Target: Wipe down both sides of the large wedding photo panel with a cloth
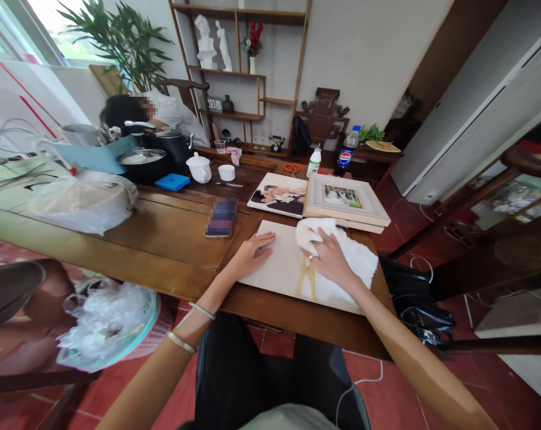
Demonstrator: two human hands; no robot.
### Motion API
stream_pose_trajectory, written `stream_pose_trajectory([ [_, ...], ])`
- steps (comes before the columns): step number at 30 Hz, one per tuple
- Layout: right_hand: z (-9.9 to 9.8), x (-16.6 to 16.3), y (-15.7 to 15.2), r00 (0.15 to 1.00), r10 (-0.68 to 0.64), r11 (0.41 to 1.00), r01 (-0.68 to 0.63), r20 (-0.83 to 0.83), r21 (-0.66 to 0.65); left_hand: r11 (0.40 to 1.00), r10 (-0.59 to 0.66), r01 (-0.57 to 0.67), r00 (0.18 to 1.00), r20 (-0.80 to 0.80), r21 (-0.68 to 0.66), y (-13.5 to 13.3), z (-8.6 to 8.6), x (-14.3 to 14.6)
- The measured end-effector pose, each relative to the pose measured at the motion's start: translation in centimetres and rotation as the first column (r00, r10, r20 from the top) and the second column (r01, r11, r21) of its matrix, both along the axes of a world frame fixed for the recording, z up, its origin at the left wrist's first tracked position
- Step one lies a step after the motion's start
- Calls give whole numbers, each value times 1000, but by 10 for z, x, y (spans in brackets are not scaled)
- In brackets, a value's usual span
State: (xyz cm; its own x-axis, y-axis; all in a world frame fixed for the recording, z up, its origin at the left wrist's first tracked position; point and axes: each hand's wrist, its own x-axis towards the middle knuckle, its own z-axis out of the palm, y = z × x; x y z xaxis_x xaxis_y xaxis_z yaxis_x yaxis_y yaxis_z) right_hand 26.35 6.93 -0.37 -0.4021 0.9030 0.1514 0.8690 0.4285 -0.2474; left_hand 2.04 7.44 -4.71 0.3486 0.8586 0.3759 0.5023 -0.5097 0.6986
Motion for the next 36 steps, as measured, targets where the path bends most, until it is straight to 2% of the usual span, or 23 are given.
stream_pose_trajectory([
  [3, 8, -16, -19, 977, 192, 981, -193, 94, 7, 1000, -4, 4, 1000, 7, 4, 1, -1, 0],
  [7, 13, -20, -76, 901, 425, 905, -423, 89, -37, 999, -17, 16, 1000, 4, 51, 3, -4, -1],
  [10, 15, -13, -105, 875, 479, 877, -476, 70, -57, 998, -12, 12, 1000, -13, 64, 3, -6, -1],
  [12, 17, -7, -104, 886, 461, 887, -458, 48, -55, 998, -10, 11, 1000, -20, 58, 3, -6, -1],
  [15, 18, -5, -77, 939, 343, 939, -341, 36, -42, 999, -14, 15, 1000, -16, 49, 2, -6, -1],
  [18, 16, -19, -44, 977, 189, 982, -187, 94, -32, 999, -9, 9, 1000, -1, 32, 2, -5, -1],
  [20, 14, -33, -34, 981, 124, 992, -123, 151, -20, 1000, -7, 6, 1000, 13, 18, 1, -4, 0],
  [22, 12, -47, -37, 972, 142, 990, -142, 186, -11, 1000, -11, 11, 1000, 28, 6, 0, -1, 0],
  [25, 14, -57, -62, 937, 300, 954, -299, 180, -35, 1000, -7, 8, 999, 53, -9, -2, 2, 2],
  [28, 22, -51, -90, 889, 440, 898, -434, 131, -73, 1000, 19, -18, 998, 58, -21, -3, 2, 2],
  [30, 28, -40, -99, 875, 477, 878, -470, 83, -83, 1000, 20, -20, 999, 37, -16, -3, 1, 2],
  [33, 33, -23, -93, 900, 433, 900, -430, 40, -62, 1000, 6, -6, 1000, 3, 1, -2, -1, 1],
  [36, 32, -12, -70, 953, 301, 953, -301, 44, -22, 1000, 10, -10, 1000, -4, -1, 0, -3, 0],
])
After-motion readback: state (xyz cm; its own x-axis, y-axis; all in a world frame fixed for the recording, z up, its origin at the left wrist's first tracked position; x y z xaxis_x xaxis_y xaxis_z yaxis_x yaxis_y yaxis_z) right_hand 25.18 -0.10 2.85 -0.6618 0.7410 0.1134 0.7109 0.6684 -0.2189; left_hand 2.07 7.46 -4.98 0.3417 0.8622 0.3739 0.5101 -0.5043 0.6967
